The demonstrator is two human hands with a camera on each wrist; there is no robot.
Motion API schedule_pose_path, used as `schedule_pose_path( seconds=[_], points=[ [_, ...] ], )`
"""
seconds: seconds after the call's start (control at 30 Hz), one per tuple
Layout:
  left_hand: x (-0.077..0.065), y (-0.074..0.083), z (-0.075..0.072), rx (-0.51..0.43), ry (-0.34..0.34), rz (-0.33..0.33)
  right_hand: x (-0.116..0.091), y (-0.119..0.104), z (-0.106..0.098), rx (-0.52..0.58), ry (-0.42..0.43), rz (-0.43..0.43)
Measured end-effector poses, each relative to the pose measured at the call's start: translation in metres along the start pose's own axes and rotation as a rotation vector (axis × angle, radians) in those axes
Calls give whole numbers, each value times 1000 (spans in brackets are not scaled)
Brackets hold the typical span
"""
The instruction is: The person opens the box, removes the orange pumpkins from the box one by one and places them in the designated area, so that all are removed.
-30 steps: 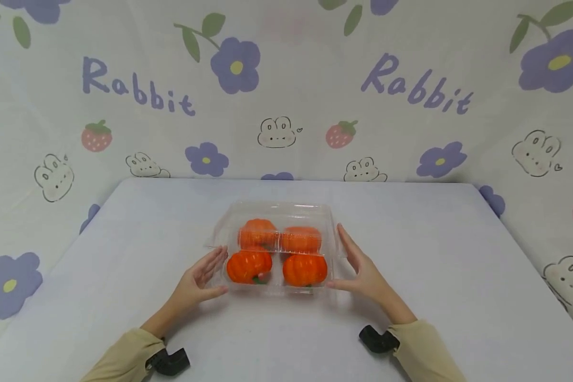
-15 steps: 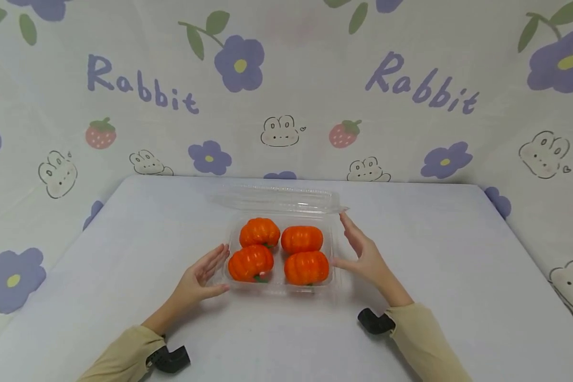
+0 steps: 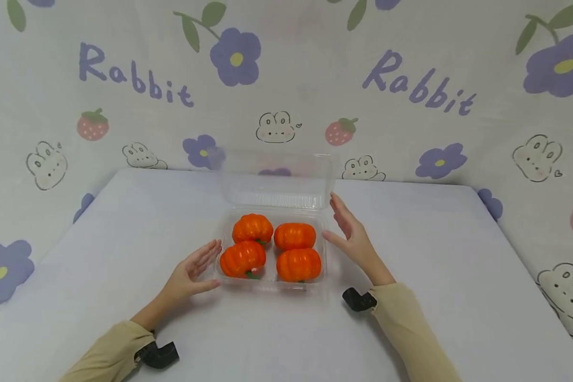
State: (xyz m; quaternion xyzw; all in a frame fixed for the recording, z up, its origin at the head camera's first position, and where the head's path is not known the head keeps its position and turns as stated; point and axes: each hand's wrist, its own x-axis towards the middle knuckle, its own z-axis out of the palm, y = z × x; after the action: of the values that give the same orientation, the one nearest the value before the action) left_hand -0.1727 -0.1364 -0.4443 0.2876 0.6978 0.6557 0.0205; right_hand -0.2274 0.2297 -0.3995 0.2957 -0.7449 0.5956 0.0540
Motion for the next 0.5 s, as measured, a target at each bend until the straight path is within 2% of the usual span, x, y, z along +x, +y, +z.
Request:
schedule_pose_path(
  seconds=[0.2, 0.5],
  points=[
    [-1, -1, 2, -54, -7, 0, 7, 1, -4, -35, 4, 14],
    [1, 1, -1, -2, 9, 19, 25, 1, -6, -38, 2, 55]
  ],
)
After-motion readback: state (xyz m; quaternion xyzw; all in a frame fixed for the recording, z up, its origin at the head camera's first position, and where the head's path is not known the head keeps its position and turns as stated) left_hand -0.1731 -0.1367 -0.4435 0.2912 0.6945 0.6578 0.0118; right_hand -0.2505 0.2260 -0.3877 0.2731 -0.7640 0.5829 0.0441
